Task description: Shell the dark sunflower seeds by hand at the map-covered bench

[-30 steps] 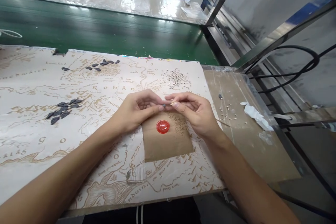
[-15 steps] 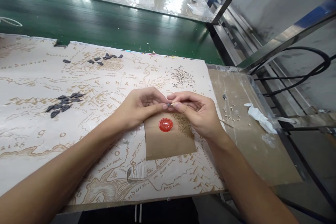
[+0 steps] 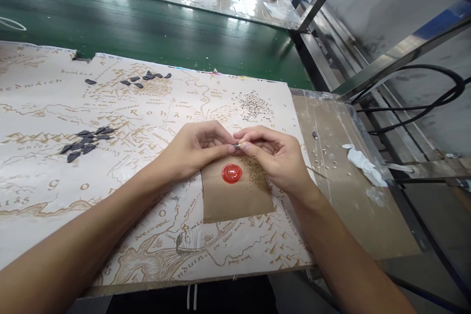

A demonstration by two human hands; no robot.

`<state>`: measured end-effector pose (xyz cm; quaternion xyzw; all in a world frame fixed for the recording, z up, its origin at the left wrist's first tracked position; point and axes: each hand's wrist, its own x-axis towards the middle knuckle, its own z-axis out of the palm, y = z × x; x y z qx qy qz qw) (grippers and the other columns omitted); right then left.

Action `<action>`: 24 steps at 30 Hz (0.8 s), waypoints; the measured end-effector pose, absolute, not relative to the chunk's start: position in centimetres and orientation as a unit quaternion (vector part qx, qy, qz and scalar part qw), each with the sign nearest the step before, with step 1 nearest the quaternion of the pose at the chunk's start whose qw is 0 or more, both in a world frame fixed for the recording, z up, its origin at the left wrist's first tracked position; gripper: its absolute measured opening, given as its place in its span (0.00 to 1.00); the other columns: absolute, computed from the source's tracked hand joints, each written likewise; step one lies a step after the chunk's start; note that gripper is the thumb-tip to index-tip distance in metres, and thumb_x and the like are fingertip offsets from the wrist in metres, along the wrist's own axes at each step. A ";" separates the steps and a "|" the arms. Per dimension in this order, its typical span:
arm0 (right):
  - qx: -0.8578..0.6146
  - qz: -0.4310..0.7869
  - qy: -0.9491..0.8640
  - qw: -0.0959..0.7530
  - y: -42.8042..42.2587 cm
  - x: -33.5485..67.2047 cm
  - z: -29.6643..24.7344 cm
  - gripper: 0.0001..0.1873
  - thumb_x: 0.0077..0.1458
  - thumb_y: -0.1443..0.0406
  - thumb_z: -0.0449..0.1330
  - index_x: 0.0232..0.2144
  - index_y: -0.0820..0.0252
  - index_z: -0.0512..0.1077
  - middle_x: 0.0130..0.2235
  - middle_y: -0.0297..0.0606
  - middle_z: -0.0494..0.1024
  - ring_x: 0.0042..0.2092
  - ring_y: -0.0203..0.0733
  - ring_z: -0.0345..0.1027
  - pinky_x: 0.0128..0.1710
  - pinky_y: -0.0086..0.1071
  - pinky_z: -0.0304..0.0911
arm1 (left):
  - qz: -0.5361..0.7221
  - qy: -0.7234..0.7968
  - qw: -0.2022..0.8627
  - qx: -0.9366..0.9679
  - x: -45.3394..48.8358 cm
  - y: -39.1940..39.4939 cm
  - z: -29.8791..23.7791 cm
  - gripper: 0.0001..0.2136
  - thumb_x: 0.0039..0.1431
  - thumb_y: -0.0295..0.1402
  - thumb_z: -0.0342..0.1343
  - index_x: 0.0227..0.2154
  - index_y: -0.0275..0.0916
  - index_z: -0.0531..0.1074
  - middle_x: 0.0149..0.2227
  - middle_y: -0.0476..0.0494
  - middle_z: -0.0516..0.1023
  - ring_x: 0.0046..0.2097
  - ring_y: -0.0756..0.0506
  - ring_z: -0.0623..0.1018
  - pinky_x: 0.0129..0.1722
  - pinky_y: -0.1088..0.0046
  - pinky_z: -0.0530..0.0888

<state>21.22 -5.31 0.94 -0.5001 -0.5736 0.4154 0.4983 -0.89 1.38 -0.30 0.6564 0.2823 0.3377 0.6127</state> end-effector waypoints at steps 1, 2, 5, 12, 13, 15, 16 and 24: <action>-0.502 0.411 -0.577 0.495 -5.3 21.2 1.0 0.05 0.65 0.61 0.75 0.36 0.53 0.85 0.49 0.41 0.90 0.53 0.49 0.84 0.60 0.49 0.83 | 0.337 0.283 0.612 0.656 -0.9 1.4 -0.3 0.05 0.68 0.34 0.73 0.40 0.39 0.86 0.38 0.43 0.88 0.39 0.46 0.84 0.40 0.69 0.79; -0.503 0.408 -0.581 0.493 -5.4 21.2 1.0 0.05 0.65 0.61 0.75 0.36 0.53 0.85 0.49 0.41 0.89 0.53 0.49 0.84 0.60 0.49 0.83 | 0.337 0.284 0.613 0.656 -0.8 1.3 -0.2 0.05 0.68 0.34 0.73 0.39 0.39 0.85 0.37 0.43 0.88 0.39 0.46 0.84 0.39 0.69 0.80; -0.496 0.406 -0.588 0.494 -5.4 21.1 0.9 0.04 0.66 0.63 0.74 0.37 0.54 0.84 0.49 0.41 0.89 0.53 0.48 0.84 0.60 0.48 0.82 | 0.338 0.286 0.616 0.652 -0.7 1.3 0.0 0.04 0.67 0.32 0.72 0.39 0.38 0.85 0.36 0.43 0.89 0.38 0.46 0.84 0.39 0.69 0.80; -0.485 0.370 -0.608 0.509 -5.3 20.7 0.5 0.03 0.67 0.66 0.73 0.37 0.54 0.84 0.48 0.41 0.87 0.52 0.48 0.83 0.57 0.45 0.82 | 0.346 0.299 0.613 0.645 -0.6 1.0 0.1 0.06 0.65 0.33 0.74 0.37 0.37 0.85 0.37 0.42 0.89 0.38 0.46 0.85 0.38 0.71 0.81; -0.484 0.363 -0.612 0.510 -5.3 20.7 0.5 0.03 0.67 0.66 0.72 0.37 0.54 0.84 0.48 0.41 0.87 0.52 0.48 0.83 0.57 0.45 0.82 | 0.349 0.299 0.611 0.645 -0.6 0.9 0.0 0.06 0.65 0.33 0.74 0.37 0.37 0.85 0.37 0.42 0.89 0.38 0.46 0.85 0.38 0.71 0.81; -0.484 0.352 -0.618 0.510 -5.4 20.6 0.6 0.04 0.67 0.67 0.72 0.37 0.53 0.84 0.47 0.41 0.88 0.52 0.48 0.82 0.57 0.45 0.82 | 0.357 0.299 0.608 0.643 -0.6 0.8 -0.1 0.07 0.65 0.34 0.75 0.37 0.37 0.85 0.38 0.42 0.90 0.38 0.46 0.85 0.38 0.70 0.81; -0.484 0.349 -0.619 0.511 -5.4 20.6 0.6 0.05 0.66 0.68 0.72 0.37 0.53 0.85 0.47 0.41 0.88 0.52 0.48 0.82 0.56 0.45 0.82 | 0.362 0.298 0.607 0.642 -0.6 0.7 -0.1 0.07 0.65 0.35 0.75 0.37 0.37 0.85 0.38 0.42 0.89 0.38 0.46 0.85 0.38 0.70 0.80; -0.473 0.346 -0.614 0.529 -5.4 20.3 0.4 0.07 0.67 0.72 0.71 0.37 0.54 0.85 0.47 0.40 0.87 0.52 0.44 0.83 0.56 0.41 0.82 | 0.397 0.289 0.593 0.638 -0.5 0.7 -0.7 0.06 0.65 0.33 0.75 0.35 0.38 0.85 0.38 0.43 0.89 0.39 0.45 0.85 0.40 0.68 0.81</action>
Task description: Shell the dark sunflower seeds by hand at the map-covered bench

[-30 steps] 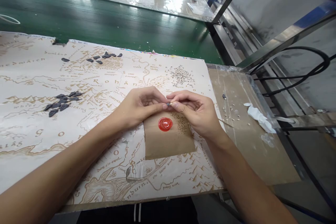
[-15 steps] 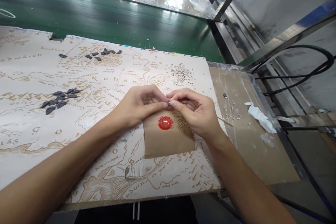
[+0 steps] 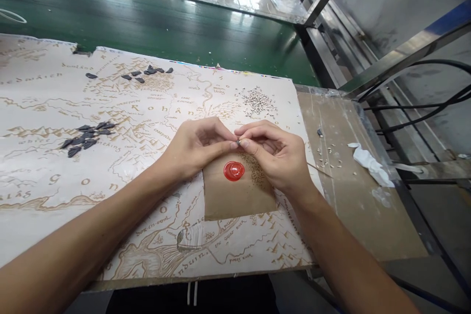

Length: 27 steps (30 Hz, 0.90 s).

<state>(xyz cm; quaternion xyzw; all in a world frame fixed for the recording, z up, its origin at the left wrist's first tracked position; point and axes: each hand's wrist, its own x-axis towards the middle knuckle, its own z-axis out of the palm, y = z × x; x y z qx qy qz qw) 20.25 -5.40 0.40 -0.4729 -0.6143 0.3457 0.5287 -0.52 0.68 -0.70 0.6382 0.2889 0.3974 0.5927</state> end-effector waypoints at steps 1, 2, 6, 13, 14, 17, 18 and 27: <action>-0.473 0.346 -0.614 0.529 -5.4 20.2 0.4 0.07 0.67 0.72 0.71 0.38 0.54 0.85 0.47 0.40 0.88 0.52 0.44 0.83 0.56 0.41 0.82 | 0.398 0.287 0.589 0.643 -0.5 0.7 -0.8 0.05 0.65 0.33 0.75 0.36 0.38 0.85 0.38 0.43 0.89 0.39 0.45 0.86 0.40 0.68 0.81; -0.473 0.346 -0.614 0.529 -5.4 20.2 0.5 0.07 0.67 0.72 0.71 0.38 0.54 0.85 0.47 0.40 0.88 0.52 0.45 0.83 0.56 0.41 0.82 | 0.397 0.286 0.585 0.647 -0.5 0.6 -0.9 0.05 0.66 0.32 0.74 0.36 0.39 0.85 0.38 0.43 0.89 0.39 0.45 0.86 0.40 0.68 0.80; -0.472 0.351 -0.611 0.530 -5.4 20.5 1.2 0.07 0.65 0.72 0.73 0.38 0.54 0.87 0.47 0.40 0.88 0.52 0.46 0.84 0.55 0.43 0.84 | 0.394 0.288 0.570 0.661 -0.5 0.4 -0.8 0.04 0.68 0.32 0.72 0.39 0.40 0.85 0.40 0.44 0.89 0.41 0.46 0.86 0.43 0.68 0.80; -0.535 0.255 -0.601 0.536 -5.0 23.2 1.5 0.04 0.67 0.68 0.71 0.41 0.54 0.87 0.45 0.39 0.87 0.47 0.47 0.84 0.46 0.44 0.82 | 0.355 0.372 0.451 0.729 -3.2 2.7 2.3 0.06 0.64 0.36 0.73 0.38 0.41 0.84 0.38 0.43 0.88 0.39 0.44 0.84 0.40 0.65 0.78; -0.555 0.217 -0.609 0.523 -4.9 23.7 1.5 0.05 0.67 0.68 0.70 0.41 0.54 0.87 0.45 0.39 0.87 0.47 0.47 0.83 0.46 0.43 0.80 | 0.343 0.403 0.426 0.734 -4.0 3.1 2.9 0.06 0.62 0.38 0.73 0.37 0.42 0.84 0.38 0.43 0.88 0.39 0.43 0.84 0.39 0.64 0.77; -0.608 0.154 -0.610 0.484 -4.9 24.9 1.6 0.07 0.68 0.69 0.68 0.42 0.56 0.87 0.46 0.41 0.88 0.46 0.47 0.81 0.43 0.42 0.76 | 0.283 0.518 0.311 0.745 -6.9 4.0 4.3 0.08 0.58 0.42 0.72 0.34 0.45 0.85 0.35 0.45 0.87 0.33 0.42 0.80 0.35 0.62 0.74; -0.623 0.149 -0.603 0.475 -4.8 25.2 1.7 0.07 0.68 0.69 0.68 0.42 0.57 0.87 0.46 0.41 0.88 0.45 0.47 0.81 0.42 0.42 0.75 | 0.258 0.555 0.269 0.744 -8.0 4.0 4.6 0.08 0.57 0.43 0.71 0.34 0.46 0.85 0.34 0.46 0.86 0.31 0.43 0.77 0.34 0.62 0.72; -0.666 0.156 -0.661 0.310 -0.5 23.5 2.6 0.12 0.68 0.71 0.65 0.48 0.59 0.87 0.49 0.47 0.87 0.46 0.51 0.82 0.53 0.48 0.76 | 0.165 0.683 0.140 0.697 -16.7 2.3 2.3 0.15 0.54 0.50 0.62 0.35 0.46 0.84 0.39 0.39 0.85 0.41 0.32 0.81 0.47 0.51 0.78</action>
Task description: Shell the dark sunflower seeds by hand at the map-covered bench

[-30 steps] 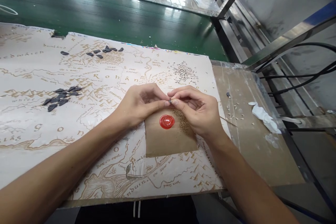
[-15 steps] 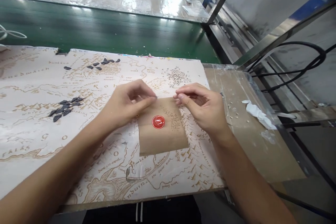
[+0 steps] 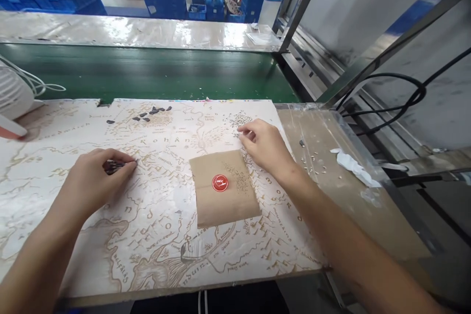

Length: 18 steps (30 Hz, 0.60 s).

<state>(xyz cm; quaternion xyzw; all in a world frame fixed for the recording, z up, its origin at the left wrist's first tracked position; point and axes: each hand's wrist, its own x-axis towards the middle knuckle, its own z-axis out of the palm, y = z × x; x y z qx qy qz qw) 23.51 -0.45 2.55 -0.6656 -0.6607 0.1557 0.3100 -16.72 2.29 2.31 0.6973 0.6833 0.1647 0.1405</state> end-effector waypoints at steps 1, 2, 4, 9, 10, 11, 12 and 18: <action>-0.659 0.139 -0.676 0.298 0.3 23.3 2.5 0.14 0.68 0.71 0.63 0.50 0.60 0.86 0.52 0.49 0.86 0.50 0.53 0.81 0.56 0.49 0.76 | 0.165 0.684 0.126 0.699 -17.2 2.2 2.2 0.15 0.55 0.50 0.61 0.36 0.45 0.84 0.40 0.38 0.85 0.42 0.31 0.82 0.50 0.49 0.79; -0.652 0.124 -0.691 0.285 0.9 23.1 2.4 0.15 0.69 0.71 0.63 0.52 0.61 0.86 0.54 0.50 0.85 0.54 0.56 0.80 0.59 0.51 0.75 | 0.168 0.684 0.109 0.701 -17.6 2.1 2.2 0.16 0.56 0.49 0.60 0.36 0.45 0.83 0.40 0.36 0.85 0.43 0.30 0.83 0.52 0.46 0.79; -0.641 0.103 -0.715 0.261 1.7 22.8 2.2 0.15 0.70 0.69 0.63 0.54 0.62 0.85 0.55 0.51 0.83 0.60 0.61 0.77 0.64 0.55 0.72 | 0.172 0.680 0.081 0.709 -17.6 2.2 2.4 0.16 0.58 0.48 0.58 0.39 0.44 0.83 0.40 0.34 0.84 0.47 0.28 0.83 0.57 0.42 0.79; -0.626 0.099 -0.739 0.228 1.6 22.9 1.5 0.14 0.71 0.66 0.62 0.53 0.60 0.85 0.54 0.52 0.83 0.60 0.65 0.74 0.62 0.60 0.73 | 0.215 0.649 0.034 0.729 -14.0 5.9 2.9 0.23 0.70 0.46 0.53 0.58 0.38 0.80 0.60 0.25 0.81 0.64 0.26 0.79 0.68 0.42 0.76; -0.623 0.101 -0.740 0.232 1.4 23.0 1.4 0.13 0.72 0.66 0.62 0.52 0.59 0.84 0.54 0.52 0.83 0.60 0.65 0.74 0.61 0.61 0.73 | 0.225 0.640 0.040 0.733 -13.0 7.3 2.7 0.25 0.72 0.46 0.52 0.63 0.38 0.77 0.65 0.24 0.79 0.68 0.25 0.77 0.71 0.41 0.74; -0.620 0.102 -0.741 0.239 1.1 23.1 1.3 0.13 0.72 0.65 0.61 0.52 0.58 0.84 0.54 0.51 0.83 0.60 0.64 0.74 0.61 0.61 0.73 | 0.229 0.641 0.044 0.731 -12.2 8.7 2.6 0.27 0.73 0.46 0.51 0.67 0.37 0.74 0.70 0.23 0.76 0.73 0.24 0.73 0.74 0.39 0.70; -0.615 0.101 -0.741 0.251 0.8 23.2 1.3 0.12 0.72 0.65 0.61 0.51 0.57 0.84 0.53 0.51 0.83 0.59 0.64 0.75 0.61 0.60 0.73 | 0.225 0.656 0.049 0.719 -11.5 10.1 2.3 0.29 0.74 0.47 0.51 0.70 0.36 0.71 0.75 0.22 0.71 0.77 0.23 0.68 0.77 0.36 0.65; -0.593 0.095 -0.721 0.346 -1.9 24.7 0.8 0.10 0.74 0.62 0.62 0.49 0.54 0.83 0.50 0.46 0.83 0.56 0.60 0.77 0.58 0.58 0.74 | 0.190 0.757 0.070 0.621 -10.5 13.6 0.4 0.44 0.74 0.54 0.48 0.75 0.14 0.57 0.79 0.01 0.56 0.82 0.13 0.57 0.79 0.28 0.56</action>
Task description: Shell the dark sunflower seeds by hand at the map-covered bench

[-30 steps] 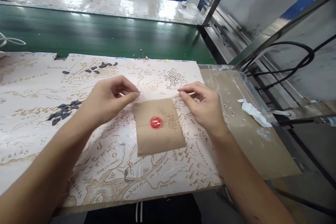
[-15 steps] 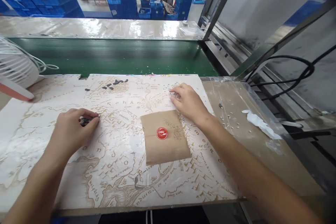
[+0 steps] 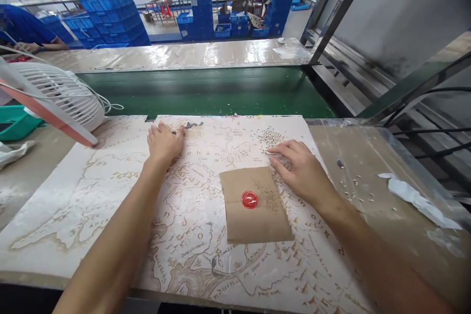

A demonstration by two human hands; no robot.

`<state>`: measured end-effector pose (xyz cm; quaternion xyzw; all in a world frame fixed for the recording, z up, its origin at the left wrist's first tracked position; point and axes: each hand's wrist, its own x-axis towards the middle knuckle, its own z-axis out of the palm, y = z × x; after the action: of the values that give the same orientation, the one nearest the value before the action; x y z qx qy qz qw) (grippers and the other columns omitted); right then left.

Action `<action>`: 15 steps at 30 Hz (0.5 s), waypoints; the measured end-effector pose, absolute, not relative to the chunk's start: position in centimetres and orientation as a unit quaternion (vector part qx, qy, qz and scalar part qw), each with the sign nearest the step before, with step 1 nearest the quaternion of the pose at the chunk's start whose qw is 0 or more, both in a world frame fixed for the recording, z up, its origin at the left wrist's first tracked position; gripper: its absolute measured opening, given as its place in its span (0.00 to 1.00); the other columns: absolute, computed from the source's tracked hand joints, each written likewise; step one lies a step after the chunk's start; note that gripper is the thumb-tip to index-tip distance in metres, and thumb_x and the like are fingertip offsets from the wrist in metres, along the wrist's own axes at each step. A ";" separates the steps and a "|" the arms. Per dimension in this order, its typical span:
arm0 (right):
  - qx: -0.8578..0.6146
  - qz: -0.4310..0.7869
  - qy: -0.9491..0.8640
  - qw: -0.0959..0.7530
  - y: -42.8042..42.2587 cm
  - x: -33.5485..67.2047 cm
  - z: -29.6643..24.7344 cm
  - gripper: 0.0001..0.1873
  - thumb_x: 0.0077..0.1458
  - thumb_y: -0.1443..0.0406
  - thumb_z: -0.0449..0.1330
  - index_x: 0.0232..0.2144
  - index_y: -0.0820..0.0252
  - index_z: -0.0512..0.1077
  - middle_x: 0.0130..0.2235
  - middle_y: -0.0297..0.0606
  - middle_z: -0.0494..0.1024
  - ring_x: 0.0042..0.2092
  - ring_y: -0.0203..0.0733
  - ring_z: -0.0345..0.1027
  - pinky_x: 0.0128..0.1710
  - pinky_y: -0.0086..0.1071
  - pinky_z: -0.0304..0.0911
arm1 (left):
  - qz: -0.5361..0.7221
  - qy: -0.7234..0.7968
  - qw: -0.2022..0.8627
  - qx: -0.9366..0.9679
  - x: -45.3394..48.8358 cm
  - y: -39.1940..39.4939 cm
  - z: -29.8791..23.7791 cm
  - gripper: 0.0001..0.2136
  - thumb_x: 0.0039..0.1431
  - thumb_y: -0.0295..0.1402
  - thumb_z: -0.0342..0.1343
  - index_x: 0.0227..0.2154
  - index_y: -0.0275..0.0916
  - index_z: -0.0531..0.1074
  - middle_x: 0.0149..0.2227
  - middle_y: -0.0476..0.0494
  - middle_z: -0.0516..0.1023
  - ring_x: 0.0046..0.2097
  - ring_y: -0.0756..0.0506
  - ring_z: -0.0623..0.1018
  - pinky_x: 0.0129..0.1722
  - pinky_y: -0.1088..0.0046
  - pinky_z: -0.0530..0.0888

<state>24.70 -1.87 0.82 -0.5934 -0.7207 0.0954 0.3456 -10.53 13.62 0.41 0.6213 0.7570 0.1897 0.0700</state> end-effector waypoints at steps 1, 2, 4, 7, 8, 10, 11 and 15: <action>-0.594 0.094 -0.714 0.358 -2.2 25.0 0.7 0.09 0.74 0.62 0.62 0.49 0.54 0.83 0.50 0.46 0.83 0.56 0.60 0.77 0.58 0.57 0.74 | 0.185 0.749 0.072 0.633 -10.3 13.4 0.1 0.44 0.74 0.54 0.47 0.75 0.14 0.58 0.78 0.02 0.57 0.82 0.14 0.58 0.79 0.30 0.57; -0.595 0.094 -0.708 0.370 -2.4 25.3 0.5 0.09 0.74 0.62 0.62 0.49 0.54 0.83 0.50 0.46 0.84 0.56 0.59 0.78 0.58 0.57 0.74 | 0.181 0.736 0.073 0.649 -9.9 13.0 -0.2 0.43 0.75 0.53 0.46 0.75 0.15 0.58 0.79 0.04 0.58 0.82 0.17 0.59 0.80 0.34 0.57; -0.595 0.093 -0.697 0.391 -2.6 25.9 0.3 0.09 0.74 0.61 0.63 0.48 0.54 0.83 0.49 0.45 0.84 0.55 0.58 0.78 0.57 0.55 0.75 | 0.173 0.702 0.074 0.686 -8.7 12.4 -0.8 0.42 0.75 0.52 0.47 0.77 0.18 0.58 0.80 0.11 0.59 0.83 0.22 0.59 0.82 0.42 0.57; -0.593 0.093 -0.684 0.415 -2.4 26.6 0.2 0.08 0.73 0.61 0.64 0.47 0.53 0.84 0.47 0.44 0.84 0.51 0.56 0.79 0.55 0.53 0.75 | 0.172 0.671 0.068 0.718 -6.7 12.4 -1.1 0.43 0.76 0.53 0.48 0.79 0.20 0.55 0.82 0.16 0.56 0.84 0.26 0.57 0.83 0.48 0.56; -0.593 0.095 -0.680 0.420 -2.4 26.7 0.3 0.08 0.73 0.62 0.64 0.47 0.53 0.84 0.47 0.43 0.84 0.51 0.55 0.80 0.54 0.53 0.75 | 0.173 0.668 0.064 0.721 -6.1 12.6 -1.1 0.43 0.76 0.53 0.48 0.80 0.22 0.54 0.83 0.16 0.55 0.84 0.26 0.57 0.83 0.47 0.56; -0.595 0.103 -0.674 0.425 -2.5 27.0 0.3 0.07 0.73 0.62 0.64 0.46 0.52 0.84 0.47 0.43 0.85 0.49 0.54 0.80 0.53 0.52 0.75 | 0.174 0.666 0.059 0.723 -5.3 13.3 -0.9 0.41 0.77 0.53 0.47 0.80 0.28 0.56 0.84 0.20 0.54 0.84 0.25 0.57 0.82 0.43 0.57; -0.596 0.108 -0.672 0.426 -2.6 27.1 0.4 0.07 0.72 0.62 0.64 0.45 0.52 0.84 0.46 0.43 0.85 0.49 0.54 0.80 0.52 0.52 0.75 | 0.170 0.662 0.059 0.727 -5.0 13.5 -0.8 0.39 0.77 0.54 0.46 0.79 0.31 0.59 0.84 0.22 0.55 0.84 0.24 0.58 0.82 0.41 0.57; -0.599 0.132 -0.667 0.422 -3.2 27.4 0.4 0.08 0.73 0.63 0.63 0.44 0.53 0.84 0.47 0.44 0.85 0.50 0.54 0.80 0.51 0.51 0.75 | 0.145 0.627 0.064 0.763 -4.5 12.7 -0.8 0.34 0.79 0.52 0.42 0.77 0.35 0.65 0.83 0.28 0.60 0.84 0.24 0.57 0.83 0.40 0.53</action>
<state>27.43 -3.19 0.39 -0.5995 -0.6675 0.1316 0.4217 -4.54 12.74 -0.76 0.7627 0.6271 0.1449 0.0635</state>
